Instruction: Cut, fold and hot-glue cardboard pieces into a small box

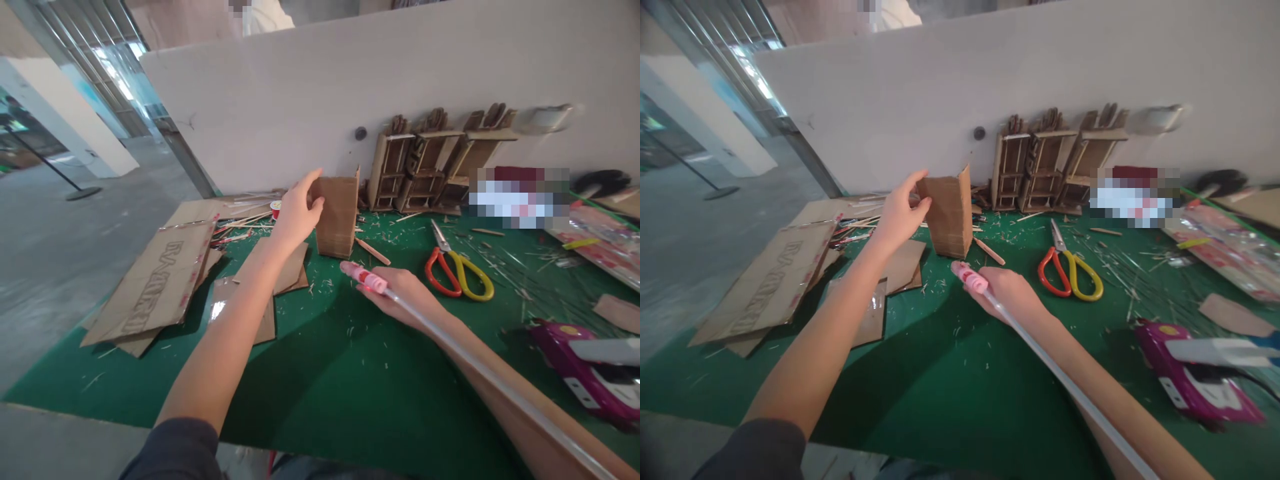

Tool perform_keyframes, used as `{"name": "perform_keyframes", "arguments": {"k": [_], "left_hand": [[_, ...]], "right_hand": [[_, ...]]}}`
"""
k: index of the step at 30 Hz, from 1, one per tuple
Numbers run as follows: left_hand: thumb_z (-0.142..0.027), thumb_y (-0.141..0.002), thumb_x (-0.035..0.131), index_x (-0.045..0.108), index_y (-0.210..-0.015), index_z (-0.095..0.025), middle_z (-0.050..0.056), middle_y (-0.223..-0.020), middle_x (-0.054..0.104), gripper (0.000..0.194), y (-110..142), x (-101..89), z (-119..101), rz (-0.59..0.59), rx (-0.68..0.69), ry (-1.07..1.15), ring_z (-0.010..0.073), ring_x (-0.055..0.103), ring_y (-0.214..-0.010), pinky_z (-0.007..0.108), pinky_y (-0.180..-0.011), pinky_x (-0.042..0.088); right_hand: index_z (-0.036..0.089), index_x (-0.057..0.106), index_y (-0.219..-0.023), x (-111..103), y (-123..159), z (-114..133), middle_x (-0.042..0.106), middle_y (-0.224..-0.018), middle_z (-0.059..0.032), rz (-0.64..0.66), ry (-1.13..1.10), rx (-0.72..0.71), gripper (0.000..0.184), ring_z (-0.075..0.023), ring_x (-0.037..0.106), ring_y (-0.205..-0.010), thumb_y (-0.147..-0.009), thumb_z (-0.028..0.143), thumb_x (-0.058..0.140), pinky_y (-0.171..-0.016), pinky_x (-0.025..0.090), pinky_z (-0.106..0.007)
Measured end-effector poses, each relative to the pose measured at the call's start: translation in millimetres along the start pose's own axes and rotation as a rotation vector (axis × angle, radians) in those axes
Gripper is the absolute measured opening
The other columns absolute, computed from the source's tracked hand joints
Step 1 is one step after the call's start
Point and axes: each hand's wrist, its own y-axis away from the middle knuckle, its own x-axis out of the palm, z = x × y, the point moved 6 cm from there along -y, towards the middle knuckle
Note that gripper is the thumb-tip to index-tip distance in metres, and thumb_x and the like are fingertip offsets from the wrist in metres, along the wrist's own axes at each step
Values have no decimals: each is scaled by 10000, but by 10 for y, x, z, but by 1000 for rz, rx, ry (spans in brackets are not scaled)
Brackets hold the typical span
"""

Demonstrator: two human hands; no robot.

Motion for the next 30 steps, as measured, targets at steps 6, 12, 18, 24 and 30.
{"name": "perform_keyframes", "arguments": {"k": [6,12,18,24,30], "left_hand": [[-117,-844,582,575,-1264,-230,42,-1071,664,435,32,29,-176,66,51,-82,203,628,-993,363,-921,519],[-124,-851,574,582,-1250,-227,46,-1131,666,412,53,83,-256,96,94,-52,181,628,-969,348,-909,538],[-155,-856,586,593,-1243,-241,40,-1090,667,397,48,97,-236,100,91,-21,189,630,-957,389,-935,527],[-97,-829,592,601,-1255,-249,36,-1090,669,452,46,97,-219,99,81,20,198,624,-960,400,-932,528],[-85,-834,586,604,-1263,-241,41,-1134,667,457,50,81,-229,104,73,40,204,616,-997,419,-979,505]], "right_hand": [[142,606,-940,196,-102,176,691,-881,-91,105,420,-192,255,-211,647,-641,-927,352,461,-482,253,-299],[142,597,-959,224,-148,241,677,-919,-99,111,496,-231,333,-218,656,-670,-963,405,393,-481,234,-311],[139,608,-947,255,-222,300,687,-938,-98,126,498,-267,296,-221,664,-713,-953,375,430,-540,322,-301],[140,606,-931,231,-237,296,693,-898,-99,129,514,-245,296,-236,672,-721,-959,363,413,-577,380,-308],[145,605,-925,135,-207,222,704,-890,-107,157,543,-177,305,-247,689,-725,-959,369,400,-521,368,-286]]}}
